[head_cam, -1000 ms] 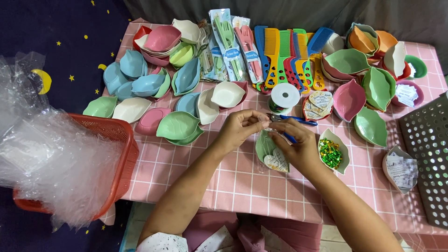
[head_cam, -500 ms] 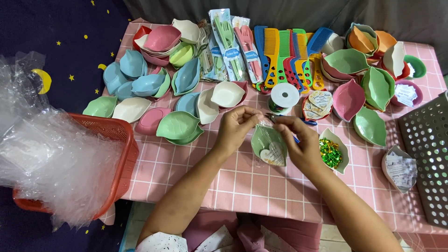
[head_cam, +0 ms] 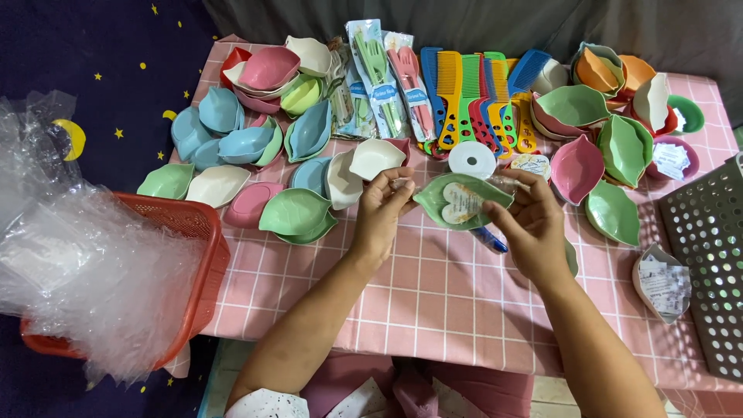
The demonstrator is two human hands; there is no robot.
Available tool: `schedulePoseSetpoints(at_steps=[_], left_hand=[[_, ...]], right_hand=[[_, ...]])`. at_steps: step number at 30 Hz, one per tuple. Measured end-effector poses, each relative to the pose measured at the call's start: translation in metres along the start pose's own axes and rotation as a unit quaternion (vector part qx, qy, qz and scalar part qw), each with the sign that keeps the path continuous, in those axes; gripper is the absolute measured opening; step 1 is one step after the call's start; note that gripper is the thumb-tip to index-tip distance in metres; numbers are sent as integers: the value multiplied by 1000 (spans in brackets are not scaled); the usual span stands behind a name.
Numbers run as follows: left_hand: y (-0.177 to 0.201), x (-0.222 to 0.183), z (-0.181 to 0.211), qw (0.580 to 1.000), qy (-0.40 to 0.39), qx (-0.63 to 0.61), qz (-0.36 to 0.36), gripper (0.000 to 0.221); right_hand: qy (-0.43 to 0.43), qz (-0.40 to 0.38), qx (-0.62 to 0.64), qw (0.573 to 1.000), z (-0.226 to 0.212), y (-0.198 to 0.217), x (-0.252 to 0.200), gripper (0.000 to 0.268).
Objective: The person packages individual heart-shaped tags and small bowls into clear plastic bags. They pick up a tag, place it inside a small leaf-shaped bowl, put the set into a clear bag, and tie it closed using a thin wire.
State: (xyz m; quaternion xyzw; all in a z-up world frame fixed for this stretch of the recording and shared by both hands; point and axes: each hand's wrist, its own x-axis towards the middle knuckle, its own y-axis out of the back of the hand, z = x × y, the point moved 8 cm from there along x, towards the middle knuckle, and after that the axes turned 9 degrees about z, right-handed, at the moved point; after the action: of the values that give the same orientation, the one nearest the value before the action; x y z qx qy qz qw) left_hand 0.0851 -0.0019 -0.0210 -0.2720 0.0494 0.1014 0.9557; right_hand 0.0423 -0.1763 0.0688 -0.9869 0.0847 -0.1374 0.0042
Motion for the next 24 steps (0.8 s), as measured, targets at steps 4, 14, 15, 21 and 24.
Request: schedulePoseSetpoints(at_steps=[4,14,15,21,24], left_hand=[[-8,-3,1,999,27,-10,-34,21],[-1,-2,-14,989,133,-68,4,19],[-1,-2,-16,989,135,-67,3,19],[-1,-1,2,997,50,-63,20,19],[-6,-8,23,999,-46,-5,13,19]], right_hand=[[58,30,-19,998,-18,3,4,35],[261,76,-200,941,-32,10,-13,24],[260,77,-201,941,-29,13,-12,24],[350,63,-286,890,-42,-3,-21,23],[322,70,-244,912,-47,16,-12,16]])
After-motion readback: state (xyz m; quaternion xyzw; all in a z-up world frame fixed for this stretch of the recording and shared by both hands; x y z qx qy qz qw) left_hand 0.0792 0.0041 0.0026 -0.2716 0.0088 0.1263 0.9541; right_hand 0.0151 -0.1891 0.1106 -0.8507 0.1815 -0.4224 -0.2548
